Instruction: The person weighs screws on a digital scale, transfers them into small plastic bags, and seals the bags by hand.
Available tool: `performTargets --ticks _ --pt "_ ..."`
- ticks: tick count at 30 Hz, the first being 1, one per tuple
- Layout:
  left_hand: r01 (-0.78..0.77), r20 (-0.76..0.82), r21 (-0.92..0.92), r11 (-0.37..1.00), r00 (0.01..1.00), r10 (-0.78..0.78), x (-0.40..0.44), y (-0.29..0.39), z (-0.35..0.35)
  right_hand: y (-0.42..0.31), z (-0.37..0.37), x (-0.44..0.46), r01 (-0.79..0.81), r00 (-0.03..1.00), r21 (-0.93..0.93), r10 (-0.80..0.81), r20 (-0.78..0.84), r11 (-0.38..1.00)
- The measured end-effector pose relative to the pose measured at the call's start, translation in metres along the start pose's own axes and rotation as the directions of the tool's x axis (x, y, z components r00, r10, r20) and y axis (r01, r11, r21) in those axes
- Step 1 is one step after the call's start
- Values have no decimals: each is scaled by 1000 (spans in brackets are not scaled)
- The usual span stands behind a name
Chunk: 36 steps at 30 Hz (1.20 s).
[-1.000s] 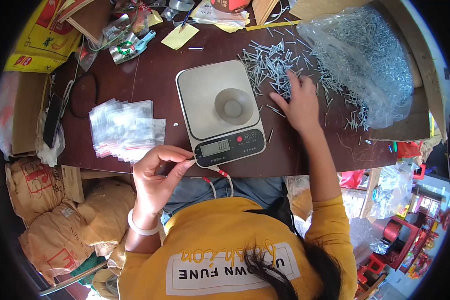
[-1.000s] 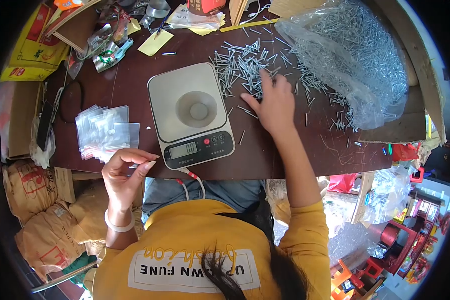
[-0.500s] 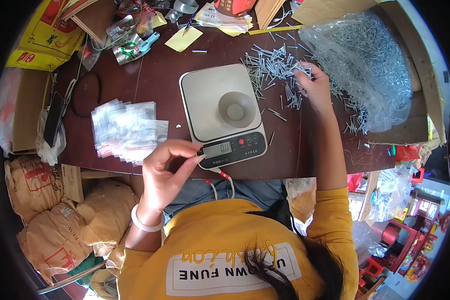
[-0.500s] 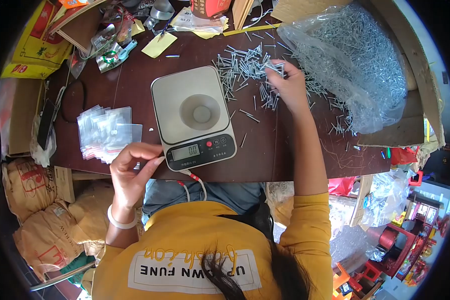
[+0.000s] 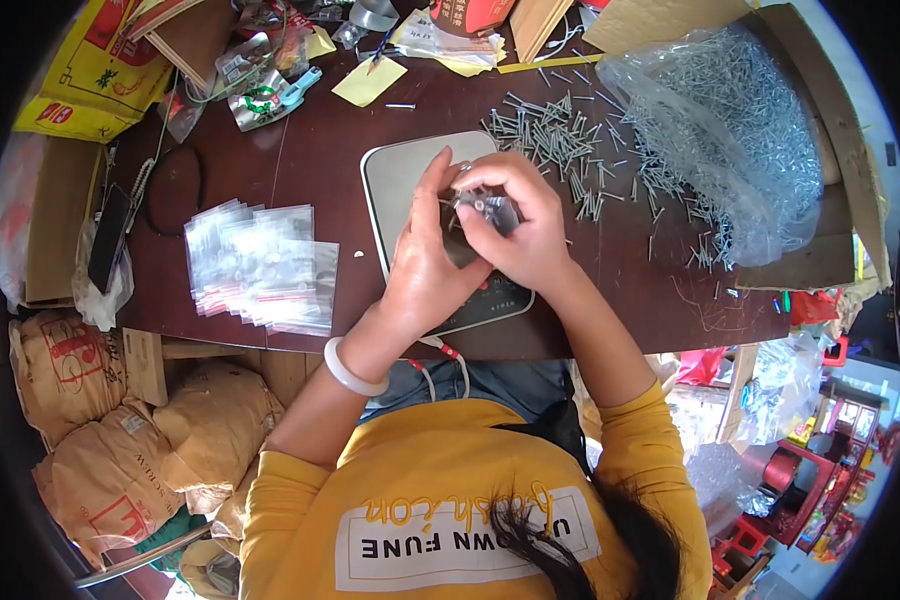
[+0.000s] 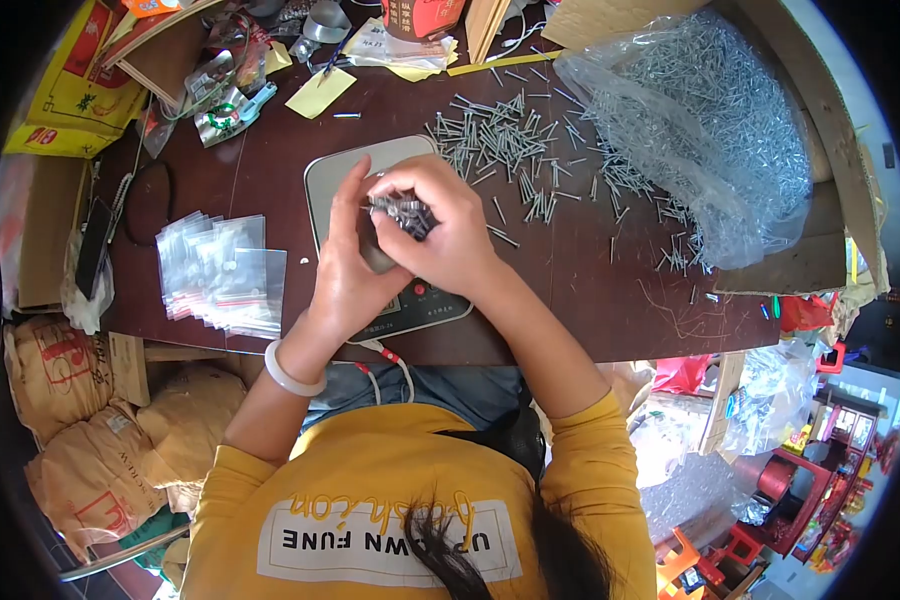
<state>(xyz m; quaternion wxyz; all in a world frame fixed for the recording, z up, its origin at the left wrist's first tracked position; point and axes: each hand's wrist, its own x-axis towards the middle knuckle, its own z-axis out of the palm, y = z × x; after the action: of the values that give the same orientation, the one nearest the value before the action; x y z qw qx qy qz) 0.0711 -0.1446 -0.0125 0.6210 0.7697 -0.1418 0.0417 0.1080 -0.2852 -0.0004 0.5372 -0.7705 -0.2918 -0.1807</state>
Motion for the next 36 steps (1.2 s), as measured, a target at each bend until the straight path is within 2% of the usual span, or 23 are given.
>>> performTargets --ticks 3,6,7,8,10,12,14,16,17,19,21,24,25,28,29,32,36 --pt "-71 -1 27 997 997 71 2 -6 2 -6 -4 -4 35 999 -88 -32 36 995" --pt "-152 6 120 981 988 152 1 -2 -3 -12 -17 -6 -19 1000 -107 20 6 994" --pt "-178 10 158 971 984 179 0 2 -8 -13 -23 -9 -90 996 -131 85 -40 987" --pt "-187 15 218 958 982 188 -2 8 -15 -9 -32 -10 -89 994 -136 79 -77 987" --pt "-204 30 335 920 978 206 -12 17 -38 -3 -54 -20 -255 960 -34 248 -128 966" --pt "-105 93 340 934 993 78 -32 13 -68 6 -78 -34 -401 899 96 411 -149 911" --pt "-52 161 469 882 987 -27 -53 8 -103 10 -98 -49 -456 868 182 480 -126 871" --pt "-136 238 680 720 970 -41 -68 14 -127 12 -113 -64 -550 819 235 573 -38 802" --pt "-89 218 685 723 972 -87 -74 15 -132 13 -116 -70 -579 804 206 595 -15 789" --pt "-75 166 665 743 985 -48 -85 1 -135 13 -117 -80 -631 773 143 634 28 762" --pt "-81 119 652 754 993 4 -93 -18 -131 10 -113 -80 -629 776 106 630 27 770" --pt "-8 -29 574 819 999 30 -93 -25 -118 6 -107 -77 -613 789 71 613 27 787" --pt "39 -51 528 848 999 -14 -94 -26 -115 5 -105 -75 -608 794 62 608 26 792" --pt "-60 118 583 811 993 -11 -88 -4 -107 2 -100 -72 -584 812 46 584 20 811" --pt "-61 186 569 820 981 -55 -89 3 -106 3 -99 -72 -582 813 36 581 20 813" --pt "-155 288 583 798 957 -25 -89 10 -107 7 -96 -70 -570 821 2 570 22 822" --pt "-130 203 567 814 979 15 -100 -10 -109 10 -91 -62 -564 825 -76 565 -15 822"
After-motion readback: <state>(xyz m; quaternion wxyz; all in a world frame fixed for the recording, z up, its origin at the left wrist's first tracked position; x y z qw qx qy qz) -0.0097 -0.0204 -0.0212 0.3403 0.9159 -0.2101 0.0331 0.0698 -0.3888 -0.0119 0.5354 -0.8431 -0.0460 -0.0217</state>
